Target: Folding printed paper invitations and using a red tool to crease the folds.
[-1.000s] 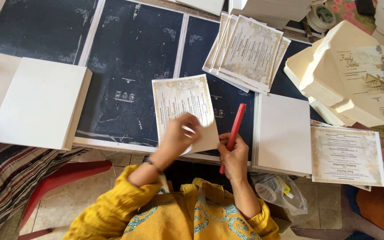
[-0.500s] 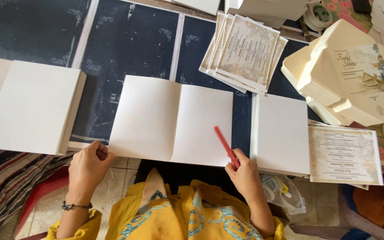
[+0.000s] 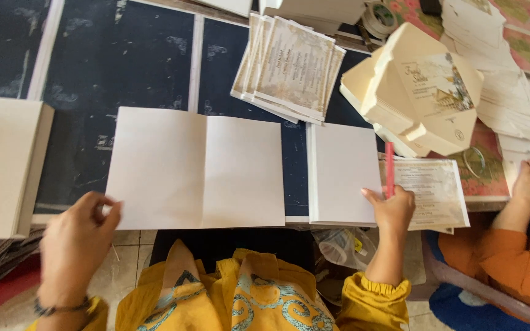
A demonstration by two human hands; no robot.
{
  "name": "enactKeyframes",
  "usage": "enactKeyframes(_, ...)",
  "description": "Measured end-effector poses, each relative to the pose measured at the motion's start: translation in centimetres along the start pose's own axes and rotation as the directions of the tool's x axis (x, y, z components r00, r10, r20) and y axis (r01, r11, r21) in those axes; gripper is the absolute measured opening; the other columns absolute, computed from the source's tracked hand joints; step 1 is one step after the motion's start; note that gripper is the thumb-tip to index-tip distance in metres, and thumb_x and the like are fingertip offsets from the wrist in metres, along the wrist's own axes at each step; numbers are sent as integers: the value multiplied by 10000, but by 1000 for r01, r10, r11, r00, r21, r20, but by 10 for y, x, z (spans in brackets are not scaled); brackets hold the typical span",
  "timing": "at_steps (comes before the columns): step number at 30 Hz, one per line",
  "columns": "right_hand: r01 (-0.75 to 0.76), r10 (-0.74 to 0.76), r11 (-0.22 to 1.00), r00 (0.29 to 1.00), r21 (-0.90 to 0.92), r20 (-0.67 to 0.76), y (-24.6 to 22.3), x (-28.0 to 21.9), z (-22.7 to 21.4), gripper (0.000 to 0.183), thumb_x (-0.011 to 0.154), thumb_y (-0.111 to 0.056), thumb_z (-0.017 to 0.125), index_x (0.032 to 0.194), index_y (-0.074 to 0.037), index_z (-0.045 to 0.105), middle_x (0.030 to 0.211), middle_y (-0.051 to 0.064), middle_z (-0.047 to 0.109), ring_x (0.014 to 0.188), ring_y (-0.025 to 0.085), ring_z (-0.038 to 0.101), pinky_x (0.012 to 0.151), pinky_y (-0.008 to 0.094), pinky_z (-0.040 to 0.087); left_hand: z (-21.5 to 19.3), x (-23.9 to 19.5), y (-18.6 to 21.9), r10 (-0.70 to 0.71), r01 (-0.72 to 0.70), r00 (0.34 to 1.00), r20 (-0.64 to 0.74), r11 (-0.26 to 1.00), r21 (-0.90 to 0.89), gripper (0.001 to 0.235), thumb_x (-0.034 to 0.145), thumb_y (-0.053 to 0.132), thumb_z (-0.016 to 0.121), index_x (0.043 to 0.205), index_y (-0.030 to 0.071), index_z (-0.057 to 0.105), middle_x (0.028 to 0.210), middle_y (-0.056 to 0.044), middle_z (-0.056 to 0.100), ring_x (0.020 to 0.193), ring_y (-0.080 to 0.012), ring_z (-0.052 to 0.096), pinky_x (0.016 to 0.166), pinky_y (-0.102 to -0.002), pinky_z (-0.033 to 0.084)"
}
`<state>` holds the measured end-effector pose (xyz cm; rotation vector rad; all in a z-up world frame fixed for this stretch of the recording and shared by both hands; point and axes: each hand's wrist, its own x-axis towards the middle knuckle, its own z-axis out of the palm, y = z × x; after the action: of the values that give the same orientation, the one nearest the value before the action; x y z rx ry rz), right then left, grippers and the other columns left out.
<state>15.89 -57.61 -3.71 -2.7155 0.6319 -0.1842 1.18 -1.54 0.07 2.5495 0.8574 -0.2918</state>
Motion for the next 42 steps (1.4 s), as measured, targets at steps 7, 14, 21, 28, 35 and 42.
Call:
enactKeyframes(7,77,-84,996,985,-52,-151,52,26,31,523,685,-394,1016,978,-62,739,919,169,713,807,378,670,755,506,512,24,0,45,224,-223,974,-19,950,-218,208,958,404,690,1054,220,707,772,-19,760,750,-317,716,678,-478,508)
enactKeyframes(14,60,-64,998,977,-30,-203,47,18,21,423,718,-278,1032,924,-37,751,965,203,744,867,406,686,757,572,519,43,-1,55,407,-405,912,-57,869,-283,173,978,290,675,1033,126,668,758,-15,755,620,-235,691,557,-409,516)
enactKeyframes(21,150,-90,842,986,518,-138,27,-34,-19,303,1039,-78,885,1115,-47,593,871,110,593,626,162,516,500,357,397,46,2,50,490,-499,859,-149,734,-461,156,965,208,651,1056,85,682,893,-52,734,786,-213,714,724,-347,564)
enactKeyframes(28,47,-217,438,974,898,56,-88,-111,-8,255,987,93,731,1059,-72,552,718,4,474,484,43,412,395,221,313,45,-5,86,640,-486,768,-21,562,-669,417,982,325,652,1263,18,687,1059,-114,792,922,-215,766,812,-322,649)
enactKeyframes(35,118,-242,645,969,755,55,-126,-160,-20,262,1008,74,755,1230,93,618,882,146,632,612,209,587,464,317,503,59,-3,88,632,-502,775,20,633,-589,493,969,382,659,1320,37,640,1224,-105,731,1043,-244,694,814,-357,593)
enactKeyframes(42,171,-375,642,920,748,112,-120,-130,46,400,904,7,822,1268,54,663,855,131,634,615,131,577,462,271,527,88,9,77,488,-393,872,-31,660,-640,263,820,105,821,1069,48,758,798,-87,765,722,-221,727,677,-331,583)
